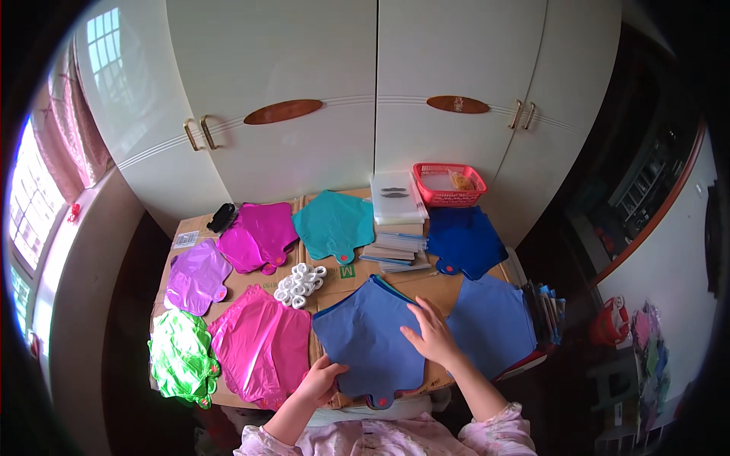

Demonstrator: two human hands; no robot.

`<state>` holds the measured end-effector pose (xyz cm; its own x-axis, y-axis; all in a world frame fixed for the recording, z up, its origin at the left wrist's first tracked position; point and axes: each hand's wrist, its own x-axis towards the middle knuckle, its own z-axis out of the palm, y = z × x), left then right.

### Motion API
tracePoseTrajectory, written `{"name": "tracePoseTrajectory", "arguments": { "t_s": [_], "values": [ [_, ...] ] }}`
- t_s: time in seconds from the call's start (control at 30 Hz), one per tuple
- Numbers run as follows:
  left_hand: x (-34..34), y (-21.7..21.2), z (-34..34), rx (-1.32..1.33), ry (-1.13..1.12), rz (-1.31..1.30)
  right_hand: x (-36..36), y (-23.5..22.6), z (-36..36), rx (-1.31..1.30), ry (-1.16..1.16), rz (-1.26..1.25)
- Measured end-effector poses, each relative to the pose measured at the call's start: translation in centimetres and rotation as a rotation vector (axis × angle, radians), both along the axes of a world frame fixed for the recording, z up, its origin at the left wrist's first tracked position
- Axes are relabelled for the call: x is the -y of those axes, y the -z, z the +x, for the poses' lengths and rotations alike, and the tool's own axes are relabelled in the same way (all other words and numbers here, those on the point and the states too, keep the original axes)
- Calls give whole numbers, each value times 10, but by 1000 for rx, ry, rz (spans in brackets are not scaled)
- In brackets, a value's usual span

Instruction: Packaging various colorful plastic components into individual plastic bags at a workbench.

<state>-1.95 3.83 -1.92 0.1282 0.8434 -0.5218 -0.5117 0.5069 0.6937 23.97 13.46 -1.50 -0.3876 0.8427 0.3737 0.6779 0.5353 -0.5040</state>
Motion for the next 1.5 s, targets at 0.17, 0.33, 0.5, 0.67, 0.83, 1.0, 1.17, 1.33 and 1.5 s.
{"name": "tracePoseTrajectory", "arguments": {
  "t_s": [0.17, 0.33, 0.5, 0.67, 0.83, 1.0, 1.17, 1.33, 1.5],
  "values": [
    [42, -15, -3, -397, -42, 274, -37, 24, -15, 135, 62, -38],
    [90, -30, -21, -244, 402, -2, -40, 27, -22, 174, 33, 8],
    [99, 25, 20, 131, 365, -165, -14, 20, -31, 174, -3, 28],
    [88, 48, 47, 416, 265, -318, 12, 6, -37, 193, -25, 26],
    [82, 31, 47, 730, 214, -458, 16, -2, -36, 252, 11, -43],
    [82, 37, 51, 619, 179, -588, 18, 5, -36, 308, 15, 21],
    [88, 40, 55, 353, 279, -386, -7, 7, -31, 104, -12, -97],
    [93, 40, 59, 145, 297, -310, -49, 17, -42, -416, -142, -412],
    [90, 32, 54, 94, 342, -348, -70, -1, -56, -590, -185, -616]
  ]
}}
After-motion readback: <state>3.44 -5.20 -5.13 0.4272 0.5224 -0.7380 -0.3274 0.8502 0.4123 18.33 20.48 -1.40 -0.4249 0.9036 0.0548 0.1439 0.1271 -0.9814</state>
